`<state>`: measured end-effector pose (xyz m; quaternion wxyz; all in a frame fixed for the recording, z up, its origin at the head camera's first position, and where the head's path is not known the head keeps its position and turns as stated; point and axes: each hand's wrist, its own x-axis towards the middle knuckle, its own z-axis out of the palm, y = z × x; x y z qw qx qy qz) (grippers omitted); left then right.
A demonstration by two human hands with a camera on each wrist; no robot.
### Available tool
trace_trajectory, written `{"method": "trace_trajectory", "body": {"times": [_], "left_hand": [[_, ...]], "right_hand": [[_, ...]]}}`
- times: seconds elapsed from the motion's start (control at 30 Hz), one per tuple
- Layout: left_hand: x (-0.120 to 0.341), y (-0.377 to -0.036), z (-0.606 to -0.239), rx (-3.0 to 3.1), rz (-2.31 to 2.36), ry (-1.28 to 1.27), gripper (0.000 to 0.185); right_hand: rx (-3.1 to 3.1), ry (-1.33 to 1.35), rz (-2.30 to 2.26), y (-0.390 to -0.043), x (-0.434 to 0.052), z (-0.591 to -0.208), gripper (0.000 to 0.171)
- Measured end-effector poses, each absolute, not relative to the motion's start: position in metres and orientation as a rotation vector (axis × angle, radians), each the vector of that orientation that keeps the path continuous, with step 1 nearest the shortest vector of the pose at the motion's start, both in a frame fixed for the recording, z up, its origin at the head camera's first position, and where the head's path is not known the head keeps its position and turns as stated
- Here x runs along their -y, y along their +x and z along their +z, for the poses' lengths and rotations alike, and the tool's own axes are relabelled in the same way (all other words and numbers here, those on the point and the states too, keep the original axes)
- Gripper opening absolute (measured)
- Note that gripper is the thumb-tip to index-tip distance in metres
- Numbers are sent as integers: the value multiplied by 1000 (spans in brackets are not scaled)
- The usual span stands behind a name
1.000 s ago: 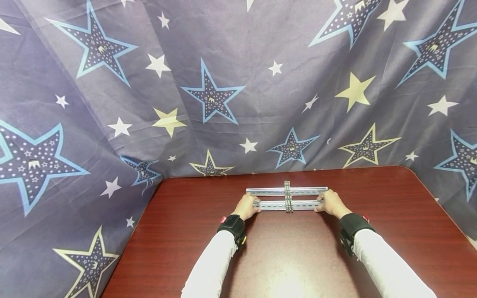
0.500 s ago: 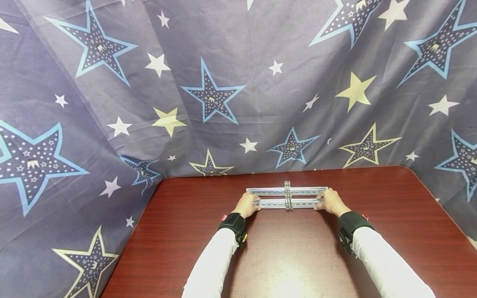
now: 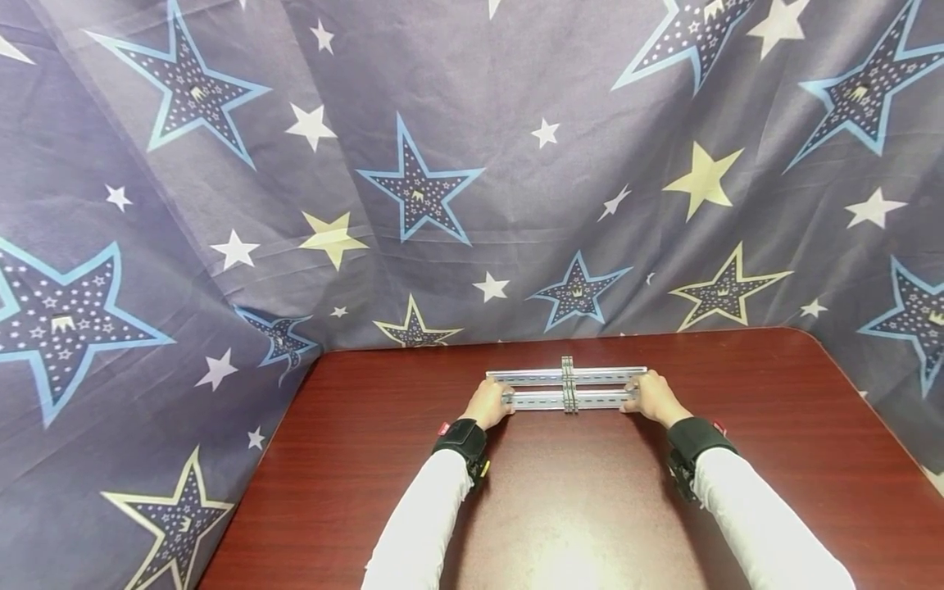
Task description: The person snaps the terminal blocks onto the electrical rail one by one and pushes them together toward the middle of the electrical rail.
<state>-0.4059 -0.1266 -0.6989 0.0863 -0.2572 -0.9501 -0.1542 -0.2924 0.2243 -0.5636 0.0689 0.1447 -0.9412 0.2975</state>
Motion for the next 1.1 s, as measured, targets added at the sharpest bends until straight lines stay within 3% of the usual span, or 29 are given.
{"method": "trace_trajectory", "body": {"times": [0.07,0.27,0.33,0.53,1.1], "left_hand": [[123,-394,-679,2840,-474,-762,35],[98,-306,-549,2976,-553,-621,28],[94,-293,-532,2971,-466,-603,26],[85,-281,-521,2942,-233,-560,27],[55,-219,-484,2780,-468,-527,35]], "right_hand": [[2878,392,875,-280,-215,-546,38],[2929,351,773,-264,-202,-527,36],[2934,343,731,-261,-200,-526,34],[2973,317,658,-255,-196,-526,38],[2866,429,564,-200,-171,-494,35]]}}
